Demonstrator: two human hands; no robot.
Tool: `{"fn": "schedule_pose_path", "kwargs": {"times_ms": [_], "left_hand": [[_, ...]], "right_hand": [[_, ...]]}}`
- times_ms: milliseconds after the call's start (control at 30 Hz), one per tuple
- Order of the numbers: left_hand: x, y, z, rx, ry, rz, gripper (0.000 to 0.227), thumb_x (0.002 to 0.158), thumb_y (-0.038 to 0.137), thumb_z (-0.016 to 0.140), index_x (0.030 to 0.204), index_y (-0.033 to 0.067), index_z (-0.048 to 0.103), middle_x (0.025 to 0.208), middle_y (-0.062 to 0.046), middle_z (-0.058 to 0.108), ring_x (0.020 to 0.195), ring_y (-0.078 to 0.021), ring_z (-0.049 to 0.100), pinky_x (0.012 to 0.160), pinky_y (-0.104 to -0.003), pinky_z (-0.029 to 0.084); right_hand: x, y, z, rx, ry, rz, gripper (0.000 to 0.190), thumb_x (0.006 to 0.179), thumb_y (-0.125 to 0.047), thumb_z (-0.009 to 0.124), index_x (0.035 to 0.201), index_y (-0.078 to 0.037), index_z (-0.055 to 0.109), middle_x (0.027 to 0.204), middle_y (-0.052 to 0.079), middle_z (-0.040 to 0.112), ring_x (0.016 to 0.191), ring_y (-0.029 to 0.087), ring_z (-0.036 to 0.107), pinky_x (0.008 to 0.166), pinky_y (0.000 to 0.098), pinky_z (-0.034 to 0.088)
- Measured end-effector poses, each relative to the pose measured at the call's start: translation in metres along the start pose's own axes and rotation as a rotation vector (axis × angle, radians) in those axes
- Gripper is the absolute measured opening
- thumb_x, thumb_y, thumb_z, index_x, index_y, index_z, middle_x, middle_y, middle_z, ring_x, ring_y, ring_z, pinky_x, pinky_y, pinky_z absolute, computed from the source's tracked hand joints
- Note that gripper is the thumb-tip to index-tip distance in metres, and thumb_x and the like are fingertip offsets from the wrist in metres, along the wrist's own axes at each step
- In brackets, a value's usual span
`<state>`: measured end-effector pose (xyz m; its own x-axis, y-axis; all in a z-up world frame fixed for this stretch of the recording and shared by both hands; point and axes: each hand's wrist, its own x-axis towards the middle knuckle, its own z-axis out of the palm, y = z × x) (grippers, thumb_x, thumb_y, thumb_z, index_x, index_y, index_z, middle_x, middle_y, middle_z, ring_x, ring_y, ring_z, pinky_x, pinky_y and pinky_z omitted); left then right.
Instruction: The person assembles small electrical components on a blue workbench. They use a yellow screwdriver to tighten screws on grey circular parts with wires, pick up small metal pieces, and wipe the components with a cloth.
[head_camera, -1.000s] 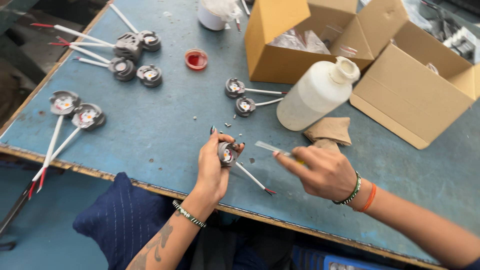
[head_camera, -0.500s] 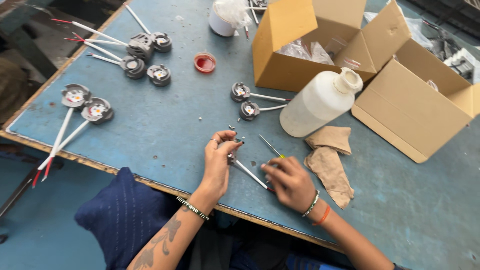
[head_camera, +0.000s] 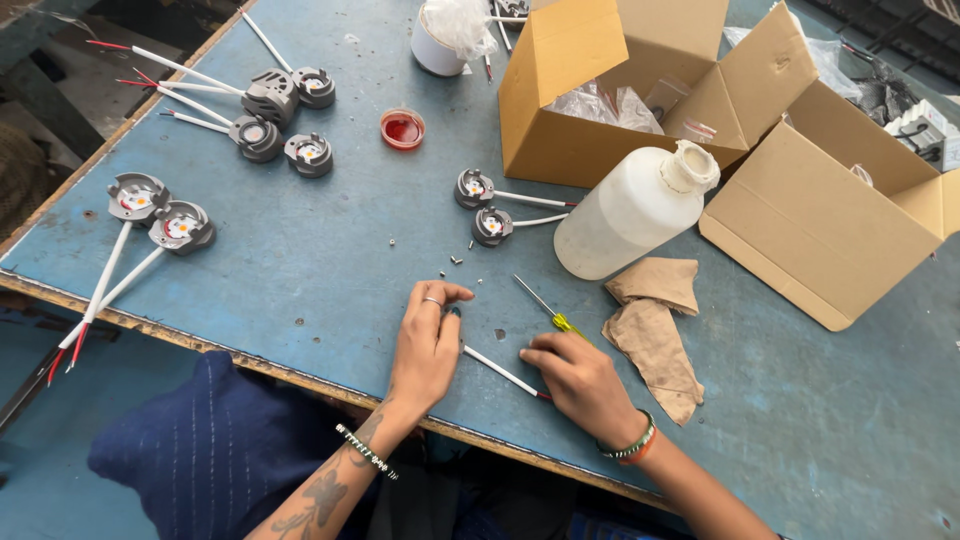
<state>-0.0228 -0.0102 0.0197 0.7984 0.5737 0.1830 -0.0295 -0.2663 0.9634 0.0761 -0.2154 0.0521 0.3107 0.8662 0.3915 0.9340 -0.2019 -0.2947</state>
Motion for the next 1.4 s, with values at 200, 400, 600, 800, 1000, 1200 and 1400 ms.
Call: {"fn": "schedule_pose_path", "kwargs": {"times_ms": [200, 400, 600, 800, 1000, 1200, 1400], "left_hand": [[0.007, 0.013, -0.019, 0.284, -0.009, 0.252, 0.027, 0.086, -0.002, 0.056, 0.11, 0.005, 0.068, 0.124, -0.014, 0.059, 0.118, -0.0347, 0.059, 0.096, -0.044, 0.05], [0.011, 0.036, -0.053, 0.539, -0.131, 0.108, 0.042, 0.078, 0.022, 0.079, 0.115, 0.0071, 0.066, 0.119, -0.011, 0.059, 0.11, -0.0321, 0.058, 0.089, -0.046, 0.049], [0.008, 0.046, -0.055, 0.765, -0.35, 0.024, 0.067, 0.064, 0.019, 0.088, 0.124, 0.0079, 0.06, 0.114, -0.01, 0.056, 0.111, -0.0314, 0.058, 0.086, -0.042, 0.052], [0.008, 0.036, -0.047, 0.816, -0.361, 0.013, 0.054, 0.07, 0.012, 0.085, 0.118, 0.0071, 0.061, 0.11, -0.009, 0.057, 0.108, -0.0278, 0.059, 0.081, -0.039, 0.057], [0.01, 0.03, -0.043, 0.853, -0.352, 0.041, 0.052, 0.069, 0.007, 0.082, 0.117, 0.007, 0.062, 0.109, -0.01, 0.057, 0.104, -0.0287, 0.06, 0.078, -0.039, 0.058], [0.009, 0.029, -0.043, 0.841, -0.335, 0.072, 0.05, 0.069, 0.006, 0.081, 0.116, 0.0053, 0.062, 0.107, -0.011, 0.057, 0.103, -0.0293, 0.06, 0.077, -0.039, 0.058], [0.01, 0.031, -0.044, 0.842, -0.338, 0.065, 0.049, 0.068, 0.006, 0.081, 0.113, 0.0048, 0.062, 0.107, -0.01, 0.057, 0.103, -0.029, 0.061, 0.077, -0.039, 0.058]], "right_hand": [[0.045, 0.012, 0.02, 0.015, 0.026, 0.013, 0.021, 0.08, 0.003, 0.07, 0.099, -0.007, 0.075, 0.103, 0.006, 0.071, 0.088, 0.025, 0.069, 0.074, 0.0365, 0.057], [0.083, 0.022, 0.032, 0.077, 0.127, 0.038, 0.02, 0.082, 0.006, 0.068, 0.098, -0.006, 0.075, 0.102, 0.009, 0.071, 0.089, 0.028, 0.072, 0.077, 0.0367, 0.058], [0.113, 0.028, 0.043, 0.135, 0.159, 0.075, 0.017, 0.085, 0.004, 0.069, 0.098, -0.005, 0.075, 0.102, 0.008, 0.073, 0.088, 0.028, 0.073, 0.076, 0.0351, 0.058], [0.132, 0.025, 0.048, 0.113, 0.11, 0.102, 0.016, 0.086, 0.0, 0.07, 0.1, -0.006, 0.076, 0.098, 0.008, 0.072, 0.082, 0.027, 0.072, 0.073, 0.0358, 0.057], [0.144, 0.022, 0.053, 0.06, 0.015, 0.151, 0.01, 0.085, -0.011, 0.076, 0.093, -0.007, 0.079, 0.089, 0.008, 0.07, 0.076, 0.026, 0.07, 0.069, 0.0364, 0.056], [0.145, 0.016, 0.058, -0.03, 0.005, 0.149, 0.007, 0.082, -0.012, 0.077, 0.088, -0.008, 0.079, 0.086, 0.006, 0.071, 0.076, 0.025, 0.07, 0.069, 0.0368, 0.055], [0.144, 0.025, 0.052, 0.238, 0.089, 0.213, 0.009, 0.085, -0.009, 0.075, 0.093, -0.004, 0.073, 0.085, 0.005, 0.072, 0.071, 0.016, 0.073, 0.067, 0.0284, 0.058]]}}
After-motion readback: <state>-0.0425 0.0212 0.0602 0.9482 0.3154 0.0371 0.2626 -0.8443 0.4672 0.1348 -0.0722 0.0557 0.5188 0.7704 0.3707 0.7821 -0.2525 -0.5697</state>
